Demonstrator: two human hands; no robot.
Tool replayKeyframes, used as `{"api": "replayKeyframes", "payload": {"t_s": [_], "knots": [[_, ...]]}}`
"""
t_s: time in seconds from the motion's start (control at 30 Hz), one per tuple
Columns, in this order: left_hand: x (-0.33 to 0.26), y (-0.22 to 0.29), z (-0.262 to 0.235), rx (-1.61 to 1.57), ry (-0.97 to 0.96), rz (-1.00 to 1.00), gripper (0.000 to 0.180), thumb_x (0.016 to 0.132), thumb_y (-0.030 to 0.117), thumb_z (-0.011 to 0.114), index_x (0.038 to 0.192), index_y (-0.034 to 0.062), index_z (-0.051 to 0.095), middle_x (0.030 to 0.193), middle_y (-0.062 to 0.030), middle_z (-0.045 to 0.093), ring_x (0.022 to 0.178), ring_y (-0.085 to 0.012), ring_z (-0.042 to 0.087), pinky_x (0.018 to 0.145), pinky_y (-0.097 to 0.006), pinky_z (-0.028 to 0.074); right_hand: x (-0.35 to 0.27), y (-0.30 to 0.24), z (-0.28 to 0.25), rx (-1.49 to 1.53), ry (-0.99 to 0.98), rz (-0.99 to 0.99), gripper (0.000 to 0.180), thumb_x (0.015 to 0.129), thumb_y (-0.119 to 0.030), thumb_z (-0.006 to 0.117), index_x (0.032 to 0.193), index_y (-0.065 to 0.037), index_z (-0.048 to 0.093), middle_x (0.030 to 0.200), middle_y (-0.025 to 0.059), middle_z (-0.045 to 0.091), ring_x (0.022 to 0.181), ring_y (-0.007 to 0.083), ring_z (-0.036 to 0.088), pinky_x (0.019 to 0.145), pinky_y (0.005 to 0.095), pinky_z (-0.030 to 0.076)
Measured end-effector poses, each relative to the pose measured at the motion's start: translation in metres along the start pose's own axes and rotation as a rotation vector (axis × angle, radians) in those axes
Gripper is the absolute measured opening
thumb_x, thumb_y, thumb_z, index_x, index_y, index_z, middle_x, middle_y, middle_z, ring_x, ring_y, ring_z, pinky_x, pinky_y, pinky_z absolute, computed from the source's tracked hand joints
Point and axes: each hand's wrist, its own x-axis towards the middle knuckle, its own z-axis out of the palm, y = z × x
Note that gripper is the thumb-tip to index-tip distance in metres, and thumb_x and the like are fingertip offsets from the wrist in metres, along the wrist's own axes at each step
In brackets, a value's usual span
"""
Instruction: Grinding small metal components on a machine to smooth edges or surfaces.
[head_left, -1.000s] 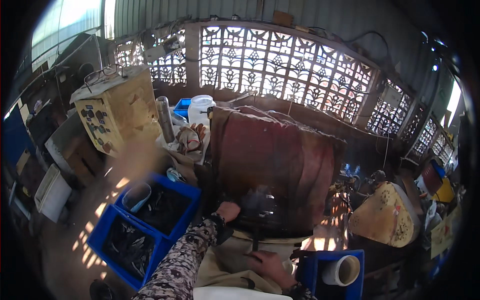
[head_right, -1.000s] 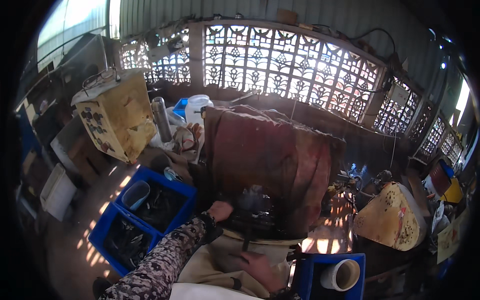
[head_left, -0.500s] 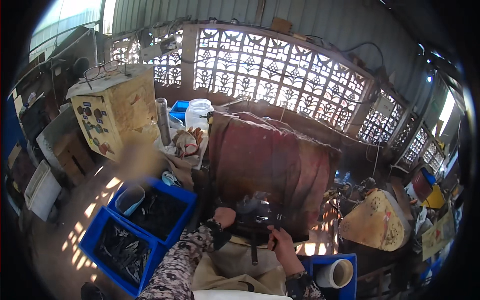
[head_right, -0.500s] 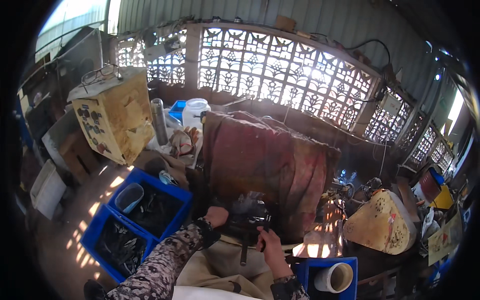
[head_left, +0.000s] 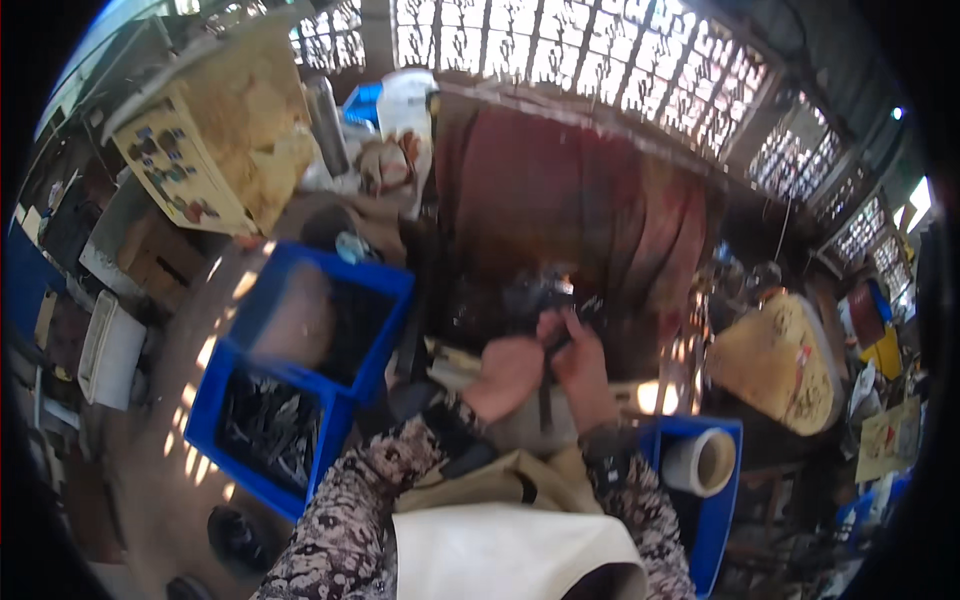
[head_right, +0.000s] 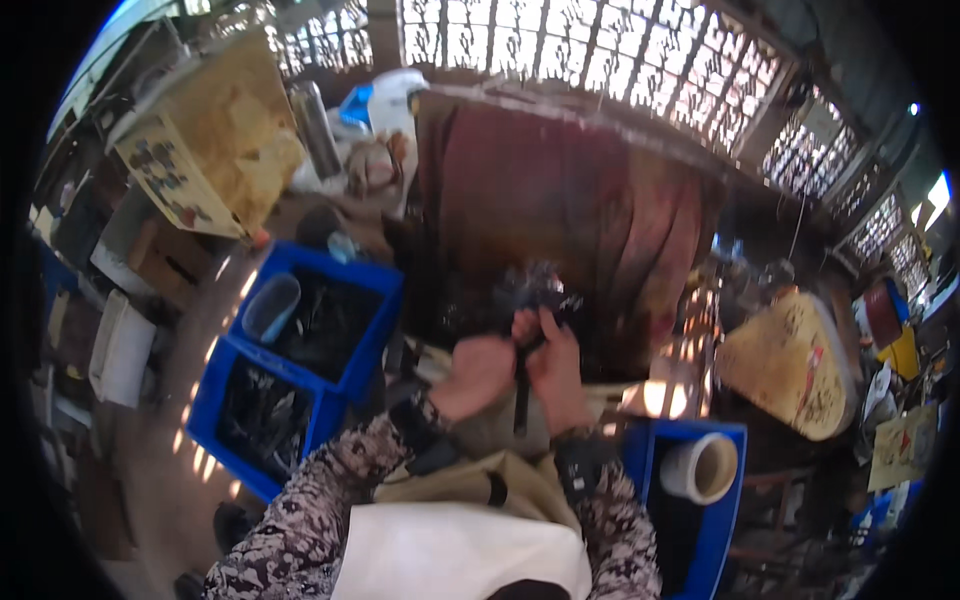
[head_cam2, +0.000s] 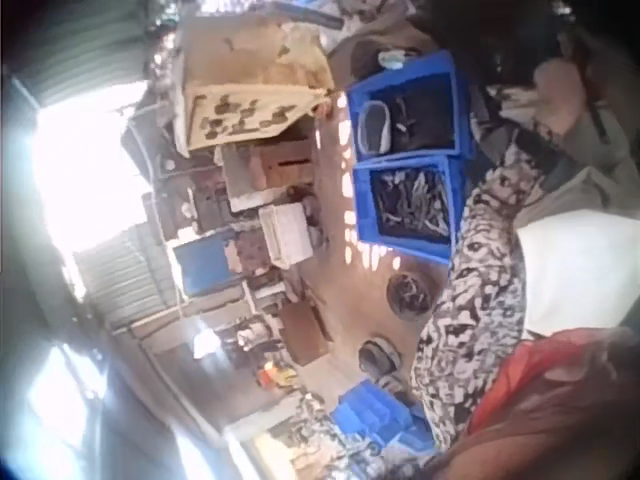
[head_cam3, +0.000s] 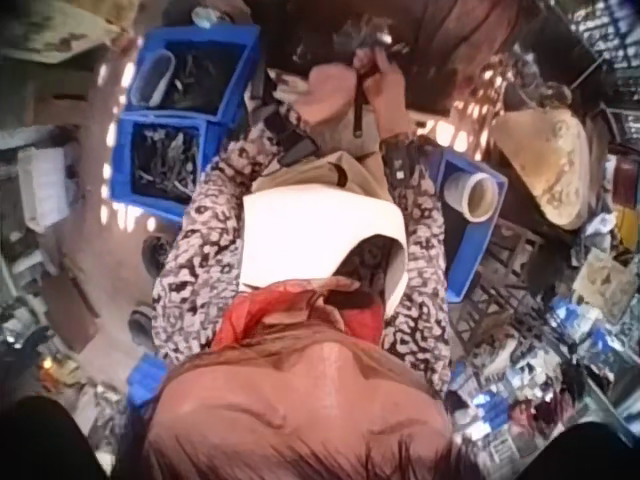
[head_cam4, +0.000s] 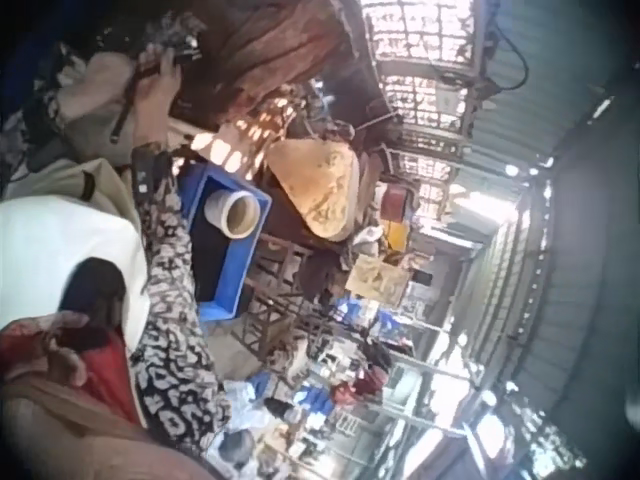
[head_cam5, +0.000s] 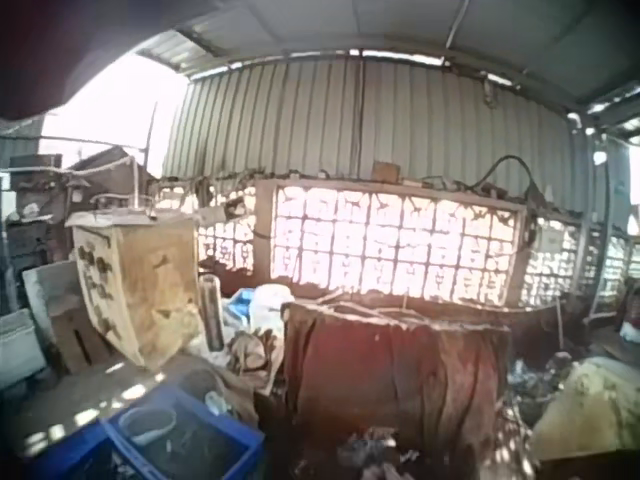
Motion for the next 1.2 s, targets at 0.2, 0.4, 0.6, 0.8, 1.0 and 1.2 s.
{"api": "replayKeyframes", "payload": {"t_s": [0.2,0.4,0.6,0.8,1.0,1.2], "knots": [[-0.008,-0.041,0.014,-0.141,0.021,0.173,0.042,0.074,0.003,0.057,0.116,0.001,0.055,0.095,-0.0217,0.063,0.074,-0.0327,0.064,0.064,-0.042,0.053,-0.007,0.0,-0.007,-0.065,-0.106,0.021,0.028,0.092,-0.007,0.059,0.118,-0.001,0.052,0.105,0.0146,0.062,0.094,0.0243,0.062,0.085,0.0383,0.052],[0.001,-0.065,-0.044,-0.796,-0.174,-0.308,0.079,0.085,-0.009,0.047,0.152,0.0267,0.022,0.102,-0.0144,0.062,0.068,-0.0185,0.064,0.062,-0.031,0.054,-0.022,-0.024,-0.014,-0.262,-0.035,0.034,0.027,0.093,-0.007,0.057,0.12,0.0,0.052,0.106,0.0152,0.063,0.091,0.0236,0.065,0.08,0.0374,0.055],[0.032,-0.105,-0.005,-0.742,-0.06,-0.357,0.068,0.086,-0.007,0.049,0.147,0.017,0.032,0.102,-0.0163,0.064,0.07,-0.0199,0.065,0.061,-0.031,0.053,-0.016,-0.037,-0.026,-0.425,-0.004,-0.019,0.024,0.094,-0.007,0.056,0.117,0.0,0.053,0.102,0.0159,0.066,0.087,0.0255,0.068,0.073,0.0366,0.058],[0.06,-0.137,0.056,-0.478,0.025,-0.139,0.026,0.085,-0.001,0.054,0.109,0.0037,0.062,0.083,-0.0118,0.068,0.066,-0.0198,0.066,0.062,-0.033,0.052,0.001,-0.037,-0.051,-0.704,0.092,-0.18,0.019,0.094,-0.004,0.054,0.112,0.001,0.053,0.095,0.015,0.066,0.078,0.0231,0.069,0.065,0.0321,0.057],[0.072,-0.138,0.075,-0.345,-0.041,-0.063,0.023,0.08,0.007,0.063,0.103,0.0068,0.067,0.09,-0.0233,0.065,0.09,-0.0413,0.061,0.078,-0.048,0.048,-0.003,-0.03,-0.074,-0.942,0.226,-0.164,0.011,0.094,-0.006,0.053,0.1,0.003,0.054,0.084,0.0094,0.065,0.066,0.0155,0.067,0.053,0.0253,0.054],[0.078,-0.13,0.077,-0.284,-0.14,0.082,0.029,0.078,0.0,0.056,0.104,0.0067,0.067,0.093,-0.0231,0.065,0.092,-0.0415,0.061,0.08,-0.045,0.049,0.002,-0.025,-0.075,-1.03,0.214,-0.113,0.014,0.094,-0.011,0.055,0.099,0.001,0.052,0.081,0.0081,0.061,0.06,0.0151,0.064,0.048,0.0251,0.052]]}}
